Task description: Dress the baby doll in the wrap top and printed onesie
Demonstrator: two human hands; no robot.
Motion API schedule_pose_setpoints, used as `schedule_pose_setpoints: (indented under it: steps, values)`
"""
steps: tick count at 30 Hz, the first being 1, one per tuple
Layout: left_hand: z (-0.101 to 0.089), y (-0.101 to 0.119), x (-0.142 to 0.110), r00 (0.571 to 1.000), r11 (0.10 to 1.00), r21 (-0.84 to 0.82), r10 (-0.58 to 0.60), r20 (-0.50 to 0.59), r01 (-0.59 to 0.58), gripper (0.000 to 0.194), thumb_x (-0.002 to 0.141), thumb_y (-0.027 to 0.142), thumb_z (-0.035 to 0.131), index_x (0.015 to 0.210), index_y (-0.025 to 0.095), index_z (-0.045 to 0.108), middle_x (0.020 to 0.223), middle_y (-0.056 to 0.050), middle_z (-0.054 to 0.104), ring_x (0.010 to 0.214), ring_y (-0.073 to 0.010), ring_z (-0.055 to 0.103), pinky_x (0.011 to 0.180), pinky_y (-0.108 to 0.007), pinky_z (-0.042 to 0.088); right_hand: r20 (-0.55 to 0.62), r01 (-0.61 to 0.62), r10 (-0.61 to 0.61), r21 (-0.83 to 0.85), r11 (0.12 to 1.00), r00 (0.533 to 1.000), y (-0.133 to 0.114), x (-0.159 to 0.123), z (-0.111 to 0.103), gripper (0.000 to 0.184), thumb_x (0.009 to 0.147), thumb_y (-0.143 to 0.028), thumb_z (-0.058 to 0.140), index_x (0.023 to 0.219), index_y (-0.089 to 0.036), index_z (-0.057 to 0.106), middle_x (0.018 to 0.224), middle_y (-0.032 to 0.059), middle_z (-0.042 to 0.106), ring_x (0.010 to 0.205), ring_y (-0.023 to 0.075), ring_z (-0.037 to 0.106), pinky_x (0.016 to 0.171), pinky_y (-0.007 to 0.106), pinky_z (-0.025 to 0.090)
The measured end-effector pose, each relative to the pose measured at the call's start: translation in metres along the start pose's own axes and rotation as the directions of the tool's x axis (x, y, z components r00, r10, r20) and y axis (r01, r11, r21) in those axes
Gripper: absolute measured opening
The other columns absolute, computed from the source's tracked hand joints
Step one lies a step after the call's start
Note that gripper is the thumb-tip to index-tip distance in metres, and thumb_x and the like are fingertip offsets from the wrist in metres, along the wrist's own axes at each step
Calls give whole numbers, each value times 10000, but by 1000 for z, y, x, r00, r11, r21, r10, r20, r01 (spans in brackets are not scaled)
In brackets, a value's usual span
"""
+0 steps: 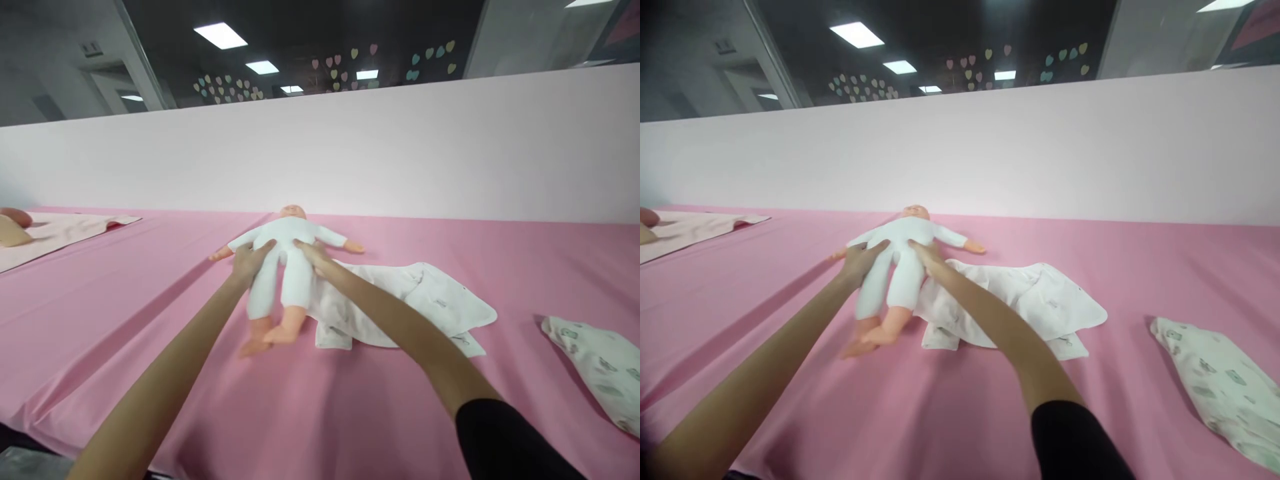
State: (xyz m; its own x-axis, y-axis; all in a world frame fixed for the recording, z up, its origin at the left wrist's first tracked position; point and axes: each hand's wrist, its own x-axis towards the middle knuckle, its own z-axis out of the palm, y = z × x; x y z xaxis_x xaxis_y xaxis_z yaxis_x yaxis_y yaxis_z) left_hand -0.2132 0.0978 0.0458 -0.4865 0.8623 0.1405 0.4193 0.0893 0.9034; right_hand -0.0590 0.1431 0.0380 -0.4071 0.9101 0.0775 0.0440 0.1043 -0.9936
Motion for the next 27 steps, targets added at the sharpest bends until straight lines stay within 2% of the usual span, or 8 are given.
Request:
schedule_pose_setpoints:
  steps: [2, 4, 9, 13, 16, 20, 23, 27]
  values:
    - [17, 16, -29, 995, 984, -160, 90, 35, -83, 482, 657, 482, 665, 994, 147, 584, 987, -106, 652, 847, -244, 631, 663, -320, 518, -152, -64, 90, 166, 984, 984, -9, -25, -29, 333, 776, -351, 626, 1039, -150, 585, 1008, 85, 666, 882, 194, 613, 757, 308, 509]
    - [42, 25, -60, 985, 959, -249, 157, 66, -136, 459, 692, 444, 648, 1035, 149, 575, 1045, -108, 641, 901, -248, 625, 718, -331, 524, -183, -52, 94, 224, 973, 979, -16, -54, -59, 320, 758, -301, 651, 1019, -126, 593, 1063, 103, 650, 869, 191, 627, 745, 305, 526]
    - [106, 32, -131, 955, 875, -440, 275, 111, -201, 466, 760, 471, 593, 1127, 191, 528, 1148, -97, 602, 1050, -242, 574, 886, -350, 482, -296, -77, 96, 76, 994, 950, -26, -130, -124, 316, 740, -295, 674, 999, -124, 615, 1037, 103, 661, 830, 184, 648, 701, 283, 550]
    - [135, 36, -172, 920, 817, -546, 339, 198, -184, 453, 789, 457, 572, 1169, 219, 509, 1166, -90, 592, 1079, -218, 558, 915, -329, 464, -337, -178, 160, -24, 984, 928, -19, -177, -157, 374, 746, -378, 659, 1050, -170, 594, 1022, 90, 669, 838, 210, 653, 675, 305, 563]
    - [146, 38, -190, 909, 823, -544, 340, 241, -163, 440, 790, 432, 578, 1170, 218, 515, 1183, -99, 584, 1087, -218, 554, 935, -332, 450, -359, -241, 216, -26, 970, 908, -6, -200, -174, 424, 739, -421, 656, 1078, -183, 566, 1064, 98, 654, 863, 218, 648, 682, 322, 568]
    - [156, 37, -201, 896, 827, -524, 374, 240, -205, 504, 785, 379, 590, 1246, 215, 465, 1228, -104, 559, 1125, -225, 530, 977, -358, 417, -315, -252, 254, 50, 967, 914, 11, -214, -186, 462, 724, -413, 672, 1100, -177, 543, 1055, 126, 650, 827, 214, 649, 676, 314, 564]
    - [160, 34, -202, 895, 825, -517, 388, 222, -229, 509, 790, 347, 584, 1257, 180, 467, 1249, -122, 543, 1142, -220, 516, 985, -332, 402, -300, -262, 274, 79, 962, 914, 17, -215, -186, 428, 725, -388, 679, 1067, -163, 552, 959, 140, 671, 787, 217, 651, 648, 299, 555]
    - [158, 27, -203, 904, 830, -498, 386, 185, -252, 511, 795, 344, 572, 1270, 193, 455, 1284, -97, 522, 1156, -210, 507, 1009, -342, 380, -293, -278, 304, 129, 952, 907, 20, -208, -178, 485, 697, -384, 708, 1080, -145, 532, 891, 103, 681, 755, 200, 649, 648, 323, 553]
